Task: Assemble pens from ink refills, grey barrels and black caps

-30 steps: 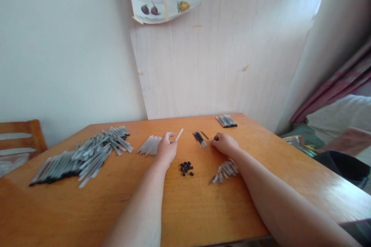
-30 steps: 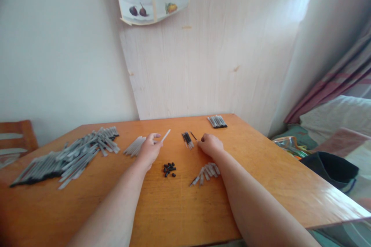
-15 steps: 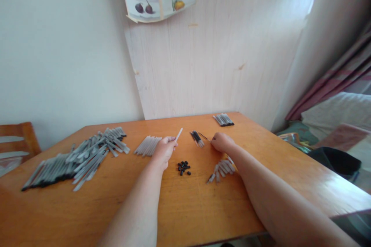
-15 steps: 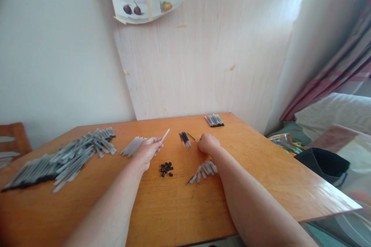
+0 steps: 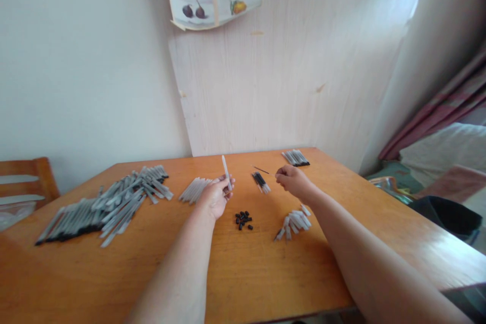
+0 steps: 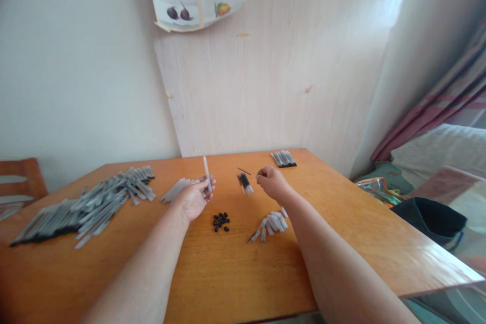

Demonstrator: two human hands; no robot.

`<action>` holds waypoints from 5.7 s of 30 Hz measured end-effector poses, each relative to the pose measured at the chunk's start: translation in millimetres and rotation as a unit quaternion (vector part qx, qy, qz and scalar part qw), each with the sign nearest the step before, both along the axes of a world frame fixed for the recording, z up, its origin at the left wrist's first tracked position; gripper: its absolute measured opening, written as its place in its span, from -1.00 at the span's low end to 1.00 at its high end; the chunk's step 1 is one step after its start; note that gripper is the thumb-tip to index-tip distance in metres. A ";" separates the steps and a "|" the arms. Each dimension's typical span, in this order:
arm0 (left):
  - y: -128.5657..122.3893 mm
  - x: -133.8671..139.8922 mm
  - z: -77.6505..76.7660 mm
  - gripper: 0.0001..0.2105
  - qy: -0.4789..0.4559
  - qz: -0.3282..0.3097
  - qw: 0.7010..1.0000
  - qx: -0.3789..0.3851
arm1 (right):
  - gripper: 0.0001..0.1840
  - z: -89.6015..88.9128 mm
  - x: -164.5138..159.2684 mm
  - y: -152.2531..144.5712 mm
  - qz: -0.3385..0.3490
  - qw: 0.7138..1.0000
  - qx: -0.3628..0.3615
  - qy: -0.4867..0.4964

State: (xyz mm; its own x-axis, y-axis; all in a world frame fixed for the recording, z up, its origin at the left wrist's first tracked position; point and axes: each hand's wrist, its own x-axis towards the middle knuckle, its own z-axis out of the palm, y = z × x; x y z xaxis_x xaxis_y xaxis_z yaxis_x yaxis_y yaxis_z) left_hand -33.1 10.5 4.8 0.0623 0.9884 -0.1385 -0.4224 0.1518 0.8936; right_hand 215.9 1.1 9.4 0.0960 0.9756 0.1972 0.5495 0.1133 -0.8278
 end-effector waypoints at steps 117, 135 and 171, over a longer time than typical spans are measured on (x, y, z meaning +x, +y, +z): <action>-22.7 21.6 5.9 -0.57 0.224 -0.022 0.954 0.198 | -0.91 3.1 -55.7 -50.6 0.346 0.919 0.006 -0.188; -25.2 21.3 8.3 -0.58 0.220 -0.052 0.954 0.198 | -0.92 11.8 -58.9 -57.6 0.343 0.911 -0.008 -0.228; -46.0 33.0 20.0 -0.59 0.238 -0.213 0.923 0.217 | -0.75 29.7 -31.5 -40.7 0.179 0.947 0.068 0.258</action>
